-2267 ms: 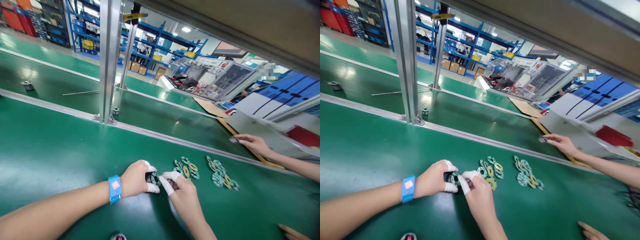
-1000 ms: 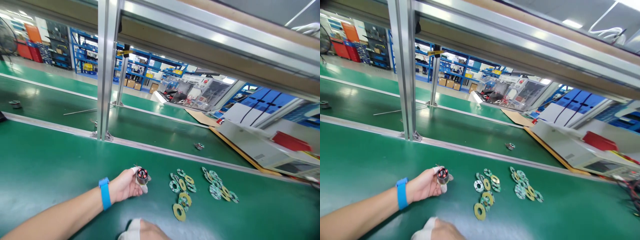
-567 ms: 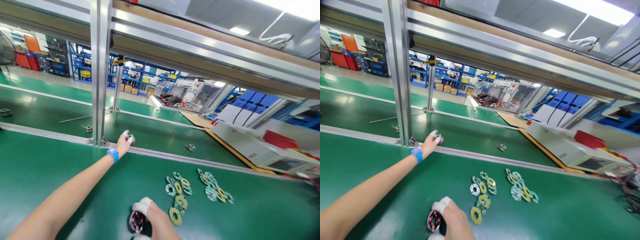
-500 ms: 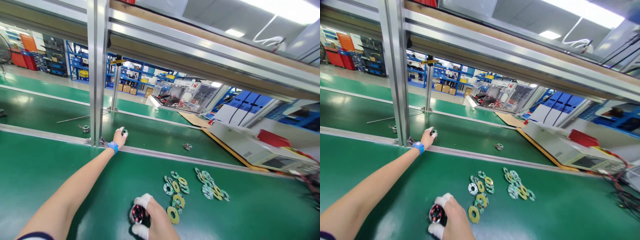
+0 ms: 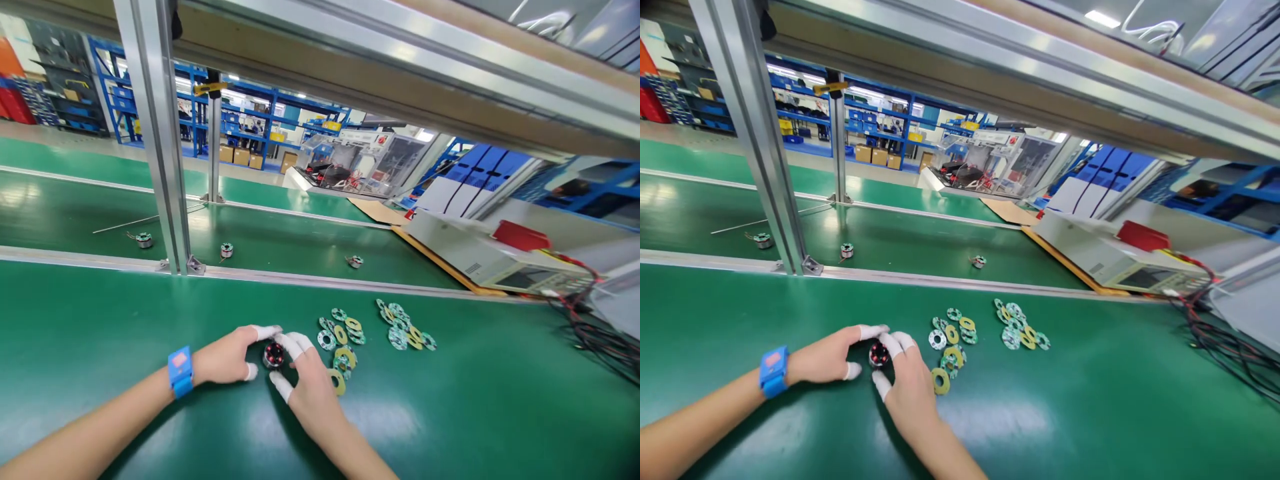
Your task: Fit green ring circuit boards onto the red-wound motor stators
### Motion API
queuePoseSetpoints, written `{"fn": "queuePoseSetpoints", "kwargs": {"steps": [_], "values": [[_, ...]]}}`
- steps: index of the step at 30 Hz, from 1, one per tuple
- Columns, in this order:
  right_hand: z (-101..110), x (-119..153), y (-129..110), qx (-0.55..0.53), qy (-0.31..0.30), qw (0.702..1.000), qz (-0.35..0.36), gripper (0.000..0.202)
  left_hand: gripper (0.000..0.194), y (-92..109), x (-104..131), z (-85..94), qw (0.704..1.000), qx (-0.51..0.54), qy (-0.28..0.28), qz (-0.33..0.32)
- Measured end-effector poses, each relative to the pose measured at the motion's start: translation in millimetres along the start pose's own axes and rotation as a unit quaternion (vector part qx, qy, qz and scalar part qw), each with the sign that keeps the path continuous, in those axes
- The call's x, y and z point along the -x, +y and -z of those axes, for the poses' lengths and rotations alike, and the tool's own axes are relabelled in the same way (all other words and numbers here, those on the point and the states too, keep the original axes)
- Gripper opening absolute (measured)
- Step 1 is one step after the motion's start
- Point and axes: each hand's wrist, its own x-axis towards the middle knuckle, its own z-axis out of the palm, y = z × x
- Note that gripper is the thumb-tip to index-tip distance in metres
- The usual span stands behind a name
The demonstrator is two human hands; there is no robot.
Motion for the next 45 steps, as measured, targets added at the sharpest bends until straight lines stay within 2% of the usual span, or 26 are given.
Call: {"fn": "queuePoseSetpoints", "kwargs": {"steps": [2,6,11,15,18,22,24,26,27,28,29,31,32,34,36,38,40,43,44,45], "values": [[2,-2,-6,0.038,0.016,0.998,0.046,0.047,0.067,4,5,-8.1,1.0,-0.016,0.015,-0.009],[2,-2,-11,0.082,0.049,0.987,0.128,0.021,0.044,4,1,-10.7,0.996,-0.061,0.046,-0.039],[4,1,-8,0.119,0.127,0.958,0.226,0.032,0.027,1,-2,-12.3,0.991,-0.104,0.057,-0.064],[9,5,-9,0.147,0.14,0.939,0.276,0.033,0.017,6,0,-13.1,0.988,-0.122,0.061,-0.072],[8,8,-15,0.148,0.12,0.942,0.275,0.033,0.01,10,1,-14.3,0.987,-0.13,0.06,-0.069],[7,7,-19,0.137,-0.005,0.942,0.306,0.026,0.015,8,2,-20.0,0.987,-0.13,0.085,-0.046],[13,3,-10,0.093,-0.029,0.957,0.272,0.022,0.019,5,2,-22.8,0.987,-0.123,0.101,-0.034],[23,-3,9,0.093,0.03,0.979,0.18,0.022,0.019,4,2,-24.1,0.988,-0.114,0.101,-0.028],[30,-6,21,0.132,0.069,0.982,0.119,0.023,0.019,4,1,-24.3,0.989,-0.11,0.1,-0.026],[36,-10,32,0.189,0.091,0.976,0.063,0.023,0.02,4,1,-24.1,0.989,-0.107,0.099,-0.022],[42,-13,42,0.247,0.082,0.965,0.016,0.023,0.022,5,1,-23.8,0.99,-0.104,0.099,-0.018],[50,-19,56,0.327,0.029,0.944,-0.035,0.024,0.025,6,2,-22.5,0.99,-0.096,0.1,-0.013],[52,-20,58,0.34,0.0,0.939,-0.042,0.025,0.027,7,2,-21.4,0.991,-0.091,0.098,-0.011],[50,-21,56,0.312,-0.043,0.949,-0.023,0.027,0.039,7,3,-18.1,0.993,-0.073,0.091,-0.005],[44,-19,48,0.232,-0.083,0.969,0.017,0.03,0.053,8,2,-13.4,0.994,-0.046,0.095,0.009],[38,-16,41,0.156,-0.104,0.981,0.041,0.033,0.058,10,1,-8.7,0.992,-0.02,0.12,0.028],[33,-13,36,0.124,-0.094,0.987,0.027,0.034,0.047,13,0,-6.3,0.986,-0.004,0.162,0.044],[31,-11,33,0.109,-0.095,0.989,-0.017,0.037,0.018,18,-1,-9.7,0.976,-0.035,0.209,0.054],[31,-11,32,0.103,-0.105,0.989,-0.025,0.042,0.019,19,-1,-12.3,0.974,-0.064,0.211,0.054],[31,-11,31,0.1,-0.117,0.988,-0.031,0.046,0.028,19,-1,-15.2,0.973,-0.099,0.204,0.052]]}}
